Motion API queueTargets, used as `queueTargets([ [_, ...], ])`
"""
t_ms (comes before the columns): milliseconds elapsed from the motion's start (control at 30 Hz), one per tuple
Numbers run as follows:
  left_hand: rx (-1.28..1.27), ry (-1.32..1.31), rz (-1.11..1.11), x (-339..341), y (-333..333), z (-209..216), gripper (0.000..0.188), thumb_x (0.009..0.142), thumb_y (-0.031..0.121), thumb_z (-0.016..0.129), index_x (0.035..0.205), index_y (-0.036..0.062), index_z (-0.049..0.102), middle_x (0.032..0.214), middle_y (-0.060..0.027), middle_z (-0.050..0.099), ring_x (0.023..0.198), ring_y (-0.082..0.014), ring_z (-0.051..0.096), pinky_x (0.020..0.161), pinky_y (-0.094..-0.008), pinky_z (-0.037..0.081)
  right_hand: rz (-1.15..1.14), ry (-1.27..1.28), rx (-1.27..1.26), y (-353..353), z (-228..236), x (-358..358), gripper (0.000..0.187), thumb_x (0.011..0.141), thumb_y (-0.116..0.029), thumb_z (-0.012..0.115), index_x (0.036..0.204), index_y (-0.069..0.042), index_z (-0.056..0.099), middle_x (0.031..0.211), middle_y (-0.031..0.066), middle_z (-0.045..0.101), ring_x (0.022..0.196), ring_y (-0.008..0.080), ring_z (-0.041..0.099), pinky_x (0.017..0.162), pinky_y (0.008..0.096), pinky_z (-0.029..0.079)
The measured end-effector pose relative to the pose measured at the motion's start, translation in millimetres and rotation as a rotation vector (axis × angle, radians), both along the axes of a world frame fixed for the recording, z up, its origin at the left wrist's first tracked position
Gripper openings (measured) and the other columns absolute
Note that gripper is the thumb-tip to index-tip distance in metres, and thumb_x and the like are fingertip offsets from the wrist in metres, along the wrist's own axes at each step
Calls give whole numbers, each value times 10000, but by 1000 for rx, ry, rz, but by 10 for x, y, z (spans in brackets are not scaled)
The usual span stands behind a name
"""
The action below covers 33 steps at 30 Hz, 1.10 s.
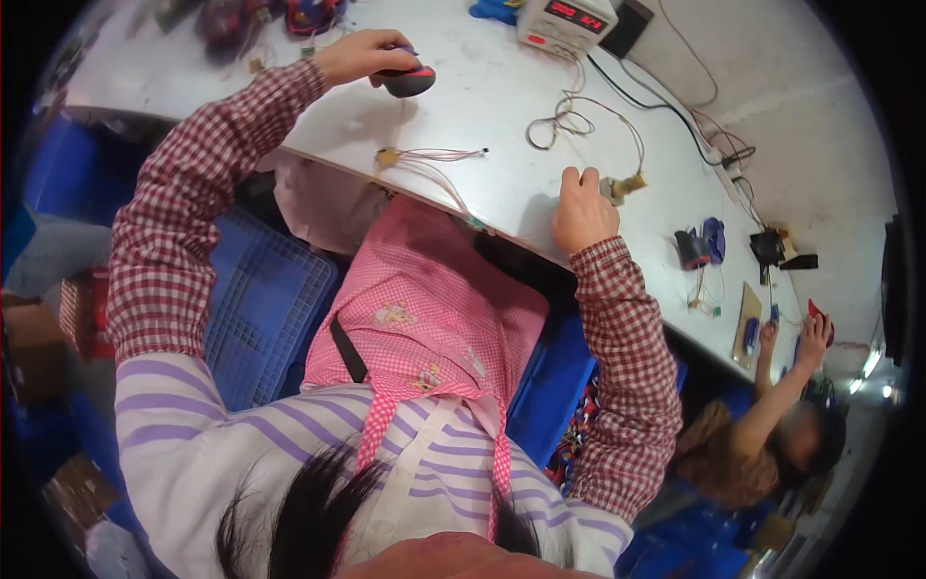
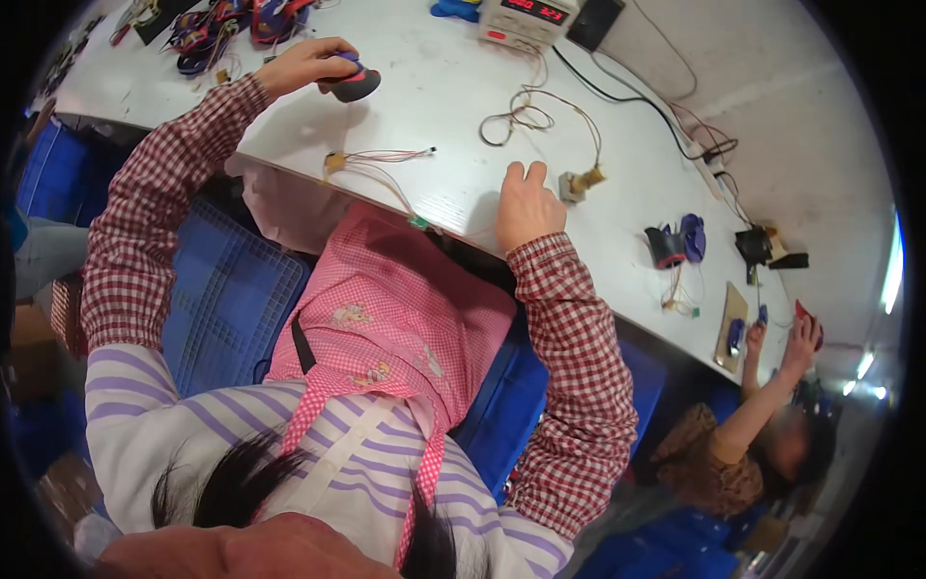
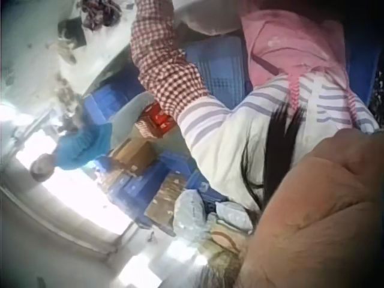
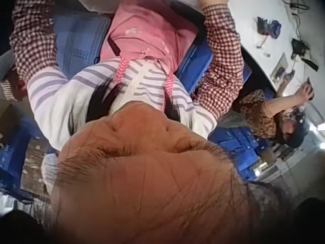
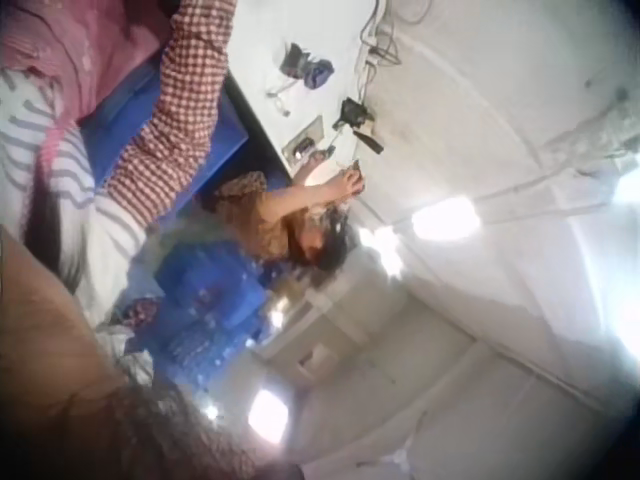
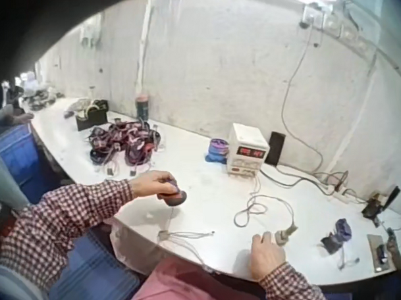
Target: Assembling and testing electronic wiring and internal components for a toy device.
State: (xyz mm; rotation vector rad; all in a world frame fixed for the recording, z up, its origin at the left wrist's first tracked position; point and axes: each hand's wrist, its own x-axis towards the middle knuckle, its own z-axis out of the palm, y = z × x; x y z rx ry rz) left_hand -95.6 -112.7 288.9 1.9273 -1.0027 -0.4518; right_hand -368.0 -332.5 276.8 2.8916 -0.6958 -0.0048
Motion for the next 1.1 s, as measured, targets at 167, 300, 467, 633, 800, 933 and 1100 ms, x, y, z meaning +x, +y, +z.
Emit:
queueTargets([
  [167, 236, -138, 72, 279, -166, -61, 468, 801, 403, 586, 1054, 10, 604, 933, -136, 631, 711, -179, 577, 663, -248, 492, -81, 62, 67, 138, -97, 237, 315, 789, -189, 614, 1049, -26, 538, 1050, 174, 496, 770, 335, 602, 707, 395, 519],
  [300, 328, -411, 14, 382, -343, -130, 456, 772, 366, 624, 1068, 20, 599, 987, -140, 625, 746, -203, 588, 677, -268, 498, -65, -51, 192, 161, -133, 276, 373, 807, -241, 623, 1094, -17, 542, 1053, 167, 493, 791, 325, 600, 720, 381, 521],
  [467, 372, -252, -260, 464, -469, -9, 445, 704, 238, 692, 1103, 66, 596, 1135, -102, 580, 978, -231, 562, 834, -303, 472, 158, -324, 300, -9, -336, 83, 405, 820, -246, 640, 1131, -8, 539, 1040, 143, 492, 752, 264, 583, 690, 330, 514],
  [633, 790, -548, -475, 73, -616, 549, 486, 634, 118, 737, 1098, 93, 597, 1245, -54, 508, 1194, -230, 435, 1014, -319, 361, 266, -499, 435, -221, -270, -261, 353, 814, -171, 652, 1107, -2, 550, 1011, 113, 490, 703, 184, 537, 651, 273, 488],
  [800, 939, -1101, -743, 233, -712, 331, 746, 747, 193, 700, 1355, 172, 269, 1342, -101, 423, 1216, -310, 402, 1046, -396, 318, 202, -620, 483, -556, -99, -502, 287, 806, -87, 658, 1067, -8, 569, 974, 80, 490, 681, 116, 479, 620, 216, 440],
  [933, 893, -1291, -733, -221, -715, 465, 644, 709, 131, 709, 1259, 153, 376, 1325, -70, 432, 1241, -283, 370, 1074, -383, 281, 77, -743, 537, -927, -143, -643, 308, 826, -120, 653, 1096, -9, 554, 985, 84, 494, 723, 123, 478, 642, 214, 438],
  [1100, 672, -1331, -583, -508, -695, 485, 443, 653, 32, 714, 1073, 105, 591, 1263, -32, 468, 1239, -229, 362, 1073, -344, 277, 16, -919, 518, -1075, -191, -475, 474, 809, -205, 690, 1182, 6, 487, 1009, 107, 490, 850, 157, 482, 696, 237, 455],
])
